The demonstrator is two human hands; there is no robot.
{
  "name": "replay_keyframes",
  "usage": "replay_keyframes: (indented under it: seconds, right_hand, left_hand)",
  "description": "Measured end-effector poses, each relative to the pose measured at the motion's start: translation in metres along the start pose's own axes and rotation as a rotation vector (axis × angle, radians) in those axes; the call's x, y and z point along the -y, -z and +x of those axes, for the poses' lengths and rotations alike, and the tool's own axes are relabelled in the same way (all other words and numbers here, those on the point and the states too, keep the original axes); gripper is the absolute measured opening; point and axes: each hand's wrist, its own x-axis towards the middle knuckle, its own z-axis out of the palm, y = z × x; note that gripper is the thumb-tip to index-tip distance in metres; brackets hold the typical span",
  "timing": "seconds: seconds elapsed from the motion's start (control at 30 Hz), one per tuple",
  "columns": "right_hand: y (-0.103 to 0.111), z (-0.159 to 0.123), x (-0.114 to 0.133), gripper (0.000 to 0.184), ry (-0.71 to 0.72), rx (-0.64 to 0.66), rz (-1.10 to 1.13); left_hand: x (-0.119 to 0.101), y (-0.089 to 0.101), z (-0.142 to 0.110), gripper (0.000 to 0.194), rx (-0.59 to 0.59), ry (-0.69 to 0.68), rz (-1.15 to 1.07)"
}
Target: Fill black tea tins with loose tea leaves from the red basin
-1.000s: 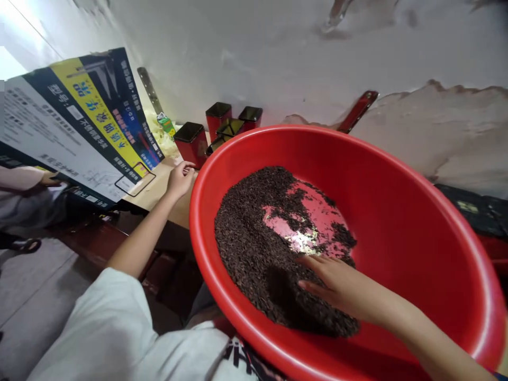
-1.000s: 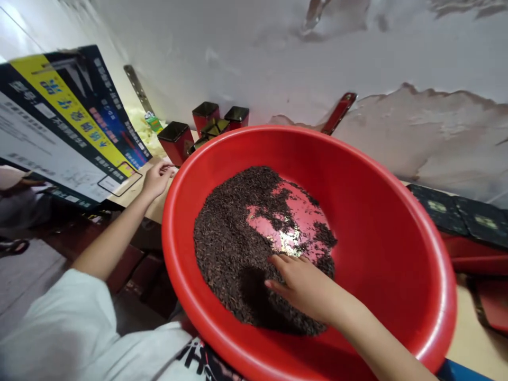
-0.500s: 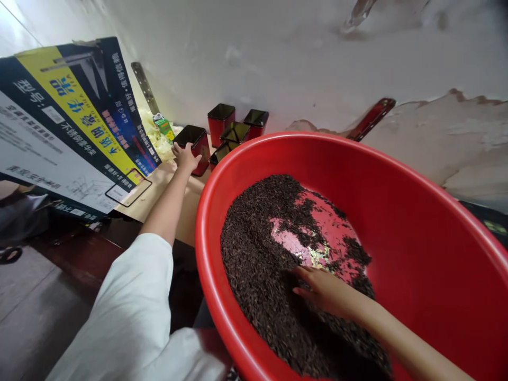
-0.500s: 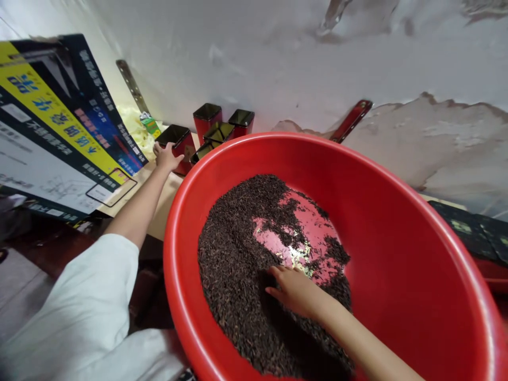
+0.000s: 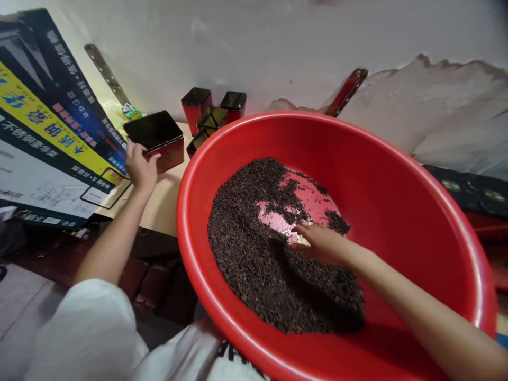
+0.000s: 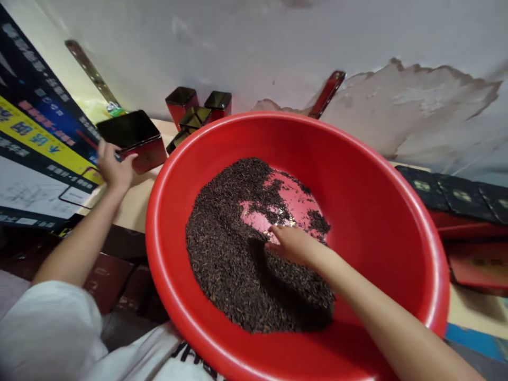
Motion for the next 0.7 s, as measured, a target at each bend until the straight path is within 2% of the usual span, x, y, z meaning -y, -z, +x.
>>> replay_keyframes:
  seconds: [0.13, 0.23, 0.3, 0.37, 0.43, 0.57, 0.63, 0.7]
  right_hand:
    - [0.023, -0.013, 0.007, 0.047, 0.05, -0.05, 0.01]
    - [0.036, -0.024, 0.02, 0.045, 0.137, -0.197, 0.256]
    - [0.042, -0.026, 0.029, 0.052, 0.193, -0.31, 0.472]
    - [0.046, -0.022, 0.038, 0.069, 0.242, -0.404, 0.622]
    - [0.05, -0.012, 0.048, 0.088, 0.295, -0.483, 0.668]
    - [0.058, 0.015, 0.066, 0.123, 0.512, -0.73, 0.614]
    - [0.062, 0.026, 0.072, 0.131, 0.619, -0.883, 0.576]
    - [0.063, 0.032, 0.073, 0.123, 0.675, -1.002, 0.557]
  left_hand:
    - [-0.032, 0.063, -0.038, 0.023, -0.148, -0.126, 0.053]
    - [-0.064, 0.097, -0.071, 0.023, -0.21, -0.31, 0.092]
    - [-0.081, 0.109, -0.089, 0.026, -0.214, -0.416, 0.117]
    - [-0.093, 0.112, -0.102, 0.026, -0.261, -0.469, 0.143]
    - [-0.099, 0.109, -0.111, 0.021, -0.298, -0.514, 0.171]
    - [-0.107, 0.097, -0.124, 0.021, -0.371, -0.831, 0.024]
    - [-0.111, 0.092, -0.132, 0.024, -0.357, -0.948, -0.082]
    - [-0.114, 0.09, -0.14, 0.023, -0.273, -0.947, -0.154]
